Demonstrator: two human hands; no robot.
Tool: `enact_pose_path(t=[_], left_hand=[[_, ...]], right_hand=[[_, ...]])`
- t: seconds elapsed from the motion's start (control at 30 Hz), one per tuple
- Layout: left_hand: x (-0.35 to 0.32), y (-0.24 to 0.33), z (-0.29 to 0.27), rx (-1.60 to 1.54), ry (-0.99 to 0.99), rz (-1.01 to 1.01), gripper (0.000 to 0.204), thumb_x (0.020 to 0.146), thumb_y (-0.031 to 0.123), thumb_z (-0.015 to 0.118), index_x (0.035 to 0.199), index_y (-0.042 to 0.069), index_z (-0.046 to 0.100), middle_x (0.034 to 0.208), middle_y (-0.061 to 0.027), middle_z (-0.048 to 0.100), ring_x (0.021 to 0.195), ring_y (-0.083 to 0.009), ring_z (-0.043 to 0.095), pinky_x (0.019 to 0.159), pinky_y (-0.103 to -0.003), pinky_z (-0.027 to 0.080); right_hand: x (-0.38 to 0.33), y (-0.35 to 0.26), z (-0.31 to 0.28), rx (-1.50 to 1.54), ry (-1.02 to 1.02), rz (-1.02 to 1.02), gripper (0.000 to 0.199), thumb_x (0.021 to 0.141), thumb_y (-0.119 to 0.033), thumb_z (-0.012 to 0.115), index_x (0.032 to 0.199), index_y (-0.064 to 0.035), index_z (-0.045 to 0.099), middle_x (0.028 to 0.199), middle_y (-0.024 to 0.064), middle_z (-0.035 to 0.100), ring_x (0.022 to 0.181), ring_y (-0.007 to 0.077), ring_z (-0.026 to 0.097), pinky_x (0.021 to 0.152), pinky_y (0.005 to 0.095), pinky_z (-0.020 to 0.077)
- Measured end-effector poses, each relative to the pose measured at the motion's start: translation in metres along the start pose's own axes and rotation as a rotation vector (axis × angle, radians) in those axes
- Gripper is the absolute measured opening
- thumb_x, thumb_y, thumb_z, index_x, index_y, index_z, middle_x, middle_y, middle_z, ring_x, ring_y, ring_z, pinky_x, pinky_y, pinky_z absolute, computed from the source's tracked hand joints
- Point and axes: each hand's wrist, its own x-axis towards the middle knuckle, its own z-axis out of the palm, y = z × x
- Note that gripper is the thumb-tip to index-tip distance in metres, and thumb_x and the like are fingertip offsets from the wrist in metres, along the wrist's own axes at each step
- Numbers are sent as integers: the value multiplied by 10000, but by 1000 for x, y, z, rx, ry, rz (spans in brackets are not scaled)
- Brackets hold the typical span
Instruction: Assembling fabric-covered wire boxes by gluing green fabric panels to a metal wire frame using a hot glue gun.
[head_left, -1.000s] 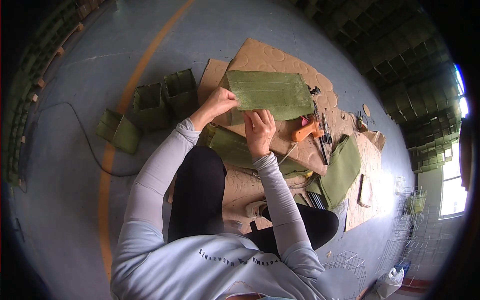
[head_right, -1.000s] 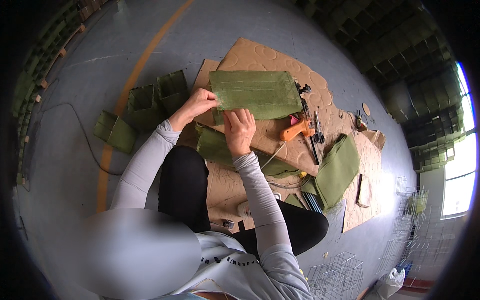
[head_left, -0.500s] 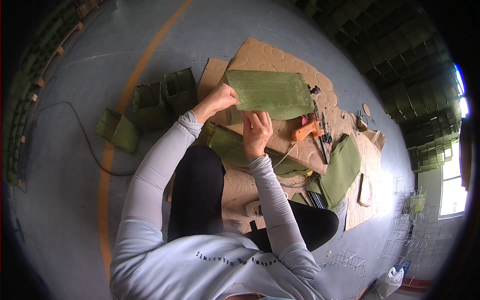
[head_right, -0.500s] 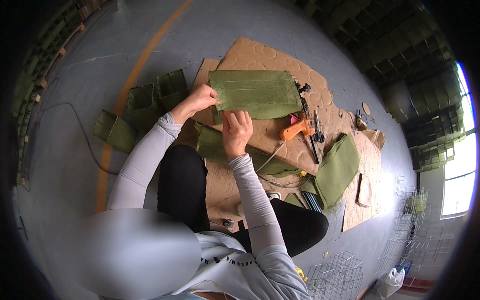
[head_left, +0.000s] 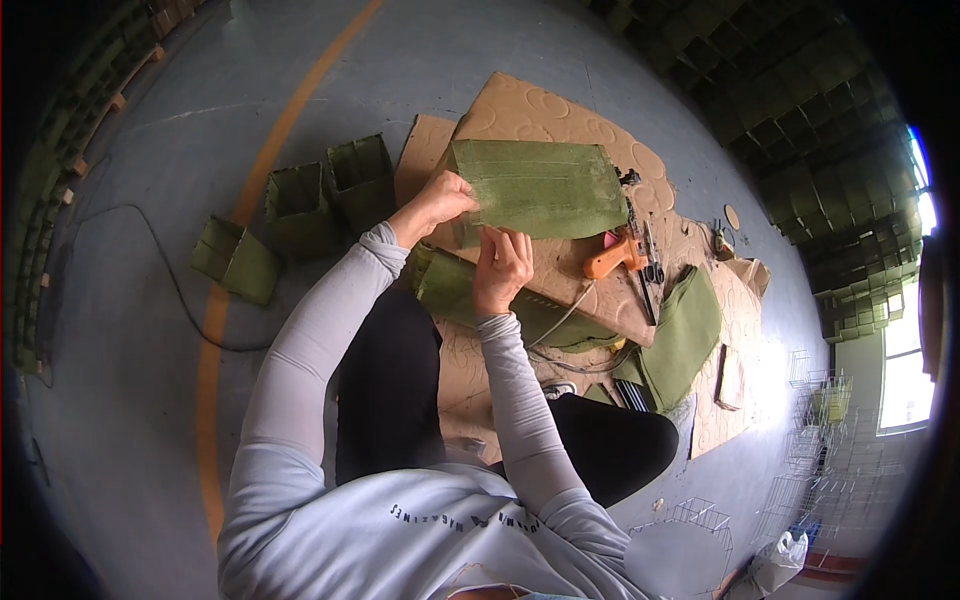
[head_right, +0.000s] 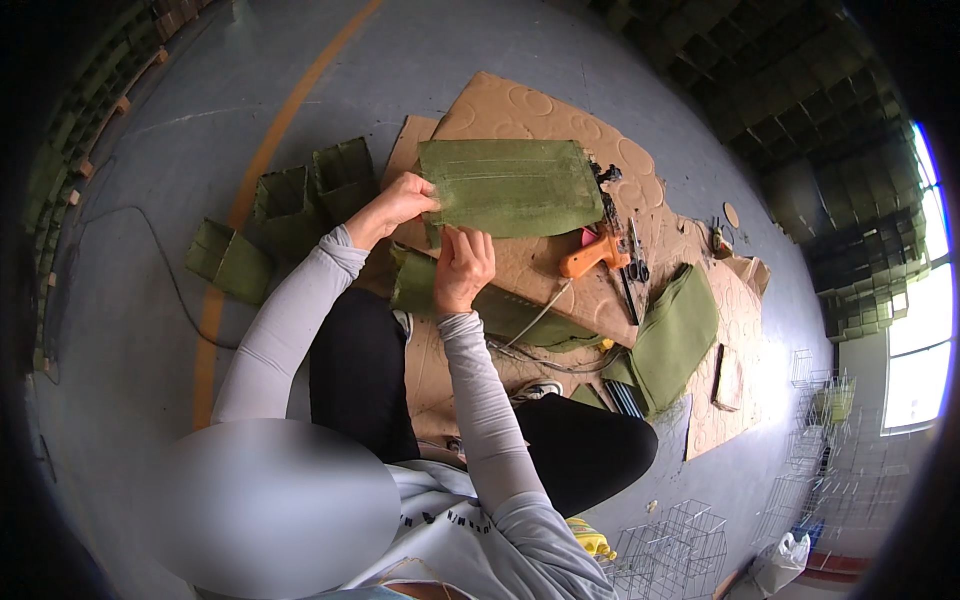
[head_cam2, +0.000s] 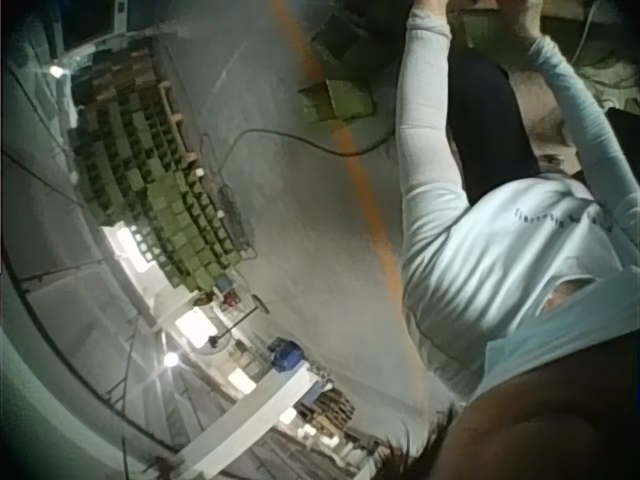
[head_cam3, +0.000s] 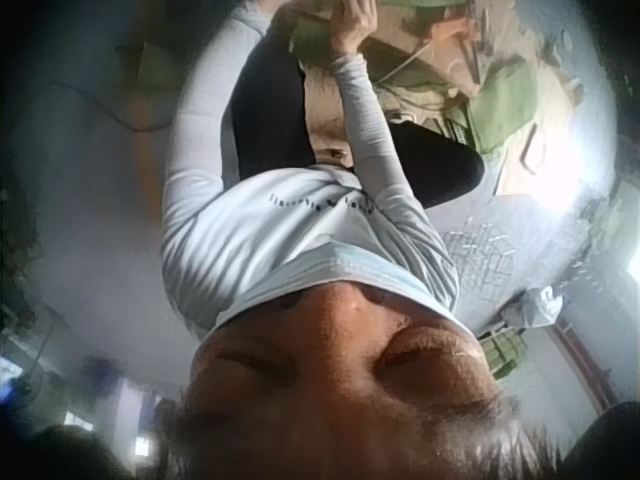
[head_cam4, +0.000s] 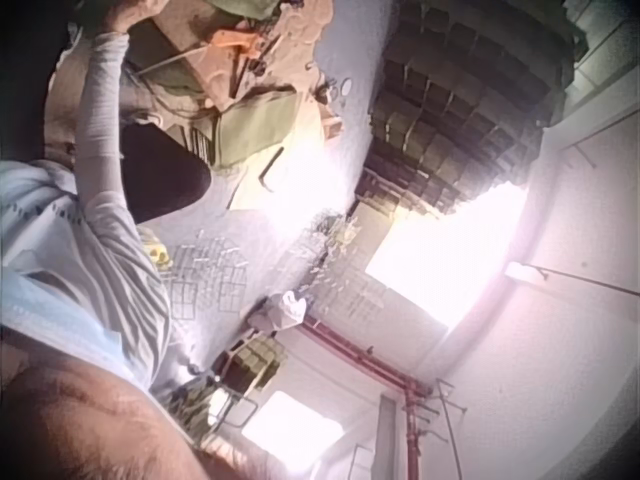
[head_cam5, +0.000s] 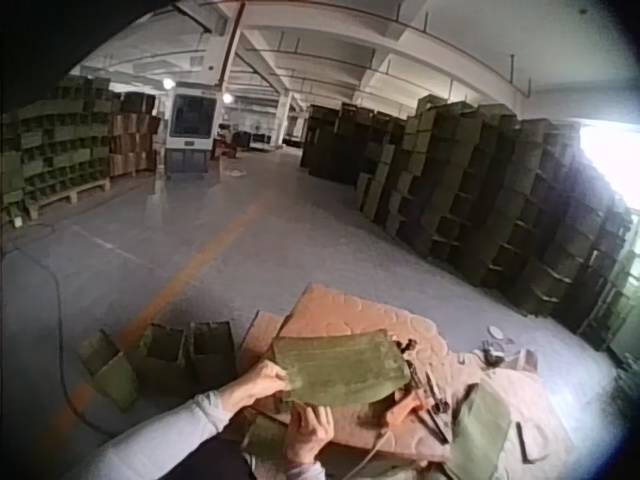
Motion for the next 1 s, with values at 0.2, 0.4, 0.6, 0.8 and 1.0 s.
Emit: enact_pose_path(t=[0.2,0.4,0.6,0.8,1.0], left_hand=[[-2,1,0,-19,12,4,116,871,74,640,854,14,737,748,4,667,661,-65,571,558,-264,458],[-3,0,5,-87,62,46,91,804,46,678,728,-4,671,620,6,564,559,-68,487,494,-284,376],[-8,2,2,23,39,49,134,895,89,638,845,1,727,710,19,631,628,-58,540,539,-260,440],[-21,9,-1,90,56,52,165,926,117,616,857,4,714,706,36,597,671,-47,534,586,-256,444],[-51,18,-1,-182,263,94,350,937,271,669,801,-51,688,639,-1,573,623,-58,514,541,-294,431]], right_hand=[[-6,1,9,-7,30,20,85,806,-60,723,877,-55,675,850,93,636,788,295,601,700,397,477],[-6,-4,15,-23,54,102,76,796,-57,746,851,-49,694,848,84,664,798,277,635,709,367,500],[-9,-1,17,-24,68,90,81,791,-55,747,851,-61,694,840,77,664,793,273,641,707,368,501],[-11,2,18,-56,81,64,97,779,-62,756,828,-76,674,819,66,653,767,274,634,682,373,492],[-19,2,24,-57,27,20,146,763,-89,747,797,-104,606,818,54,607,778,262,601,666,385,449]])
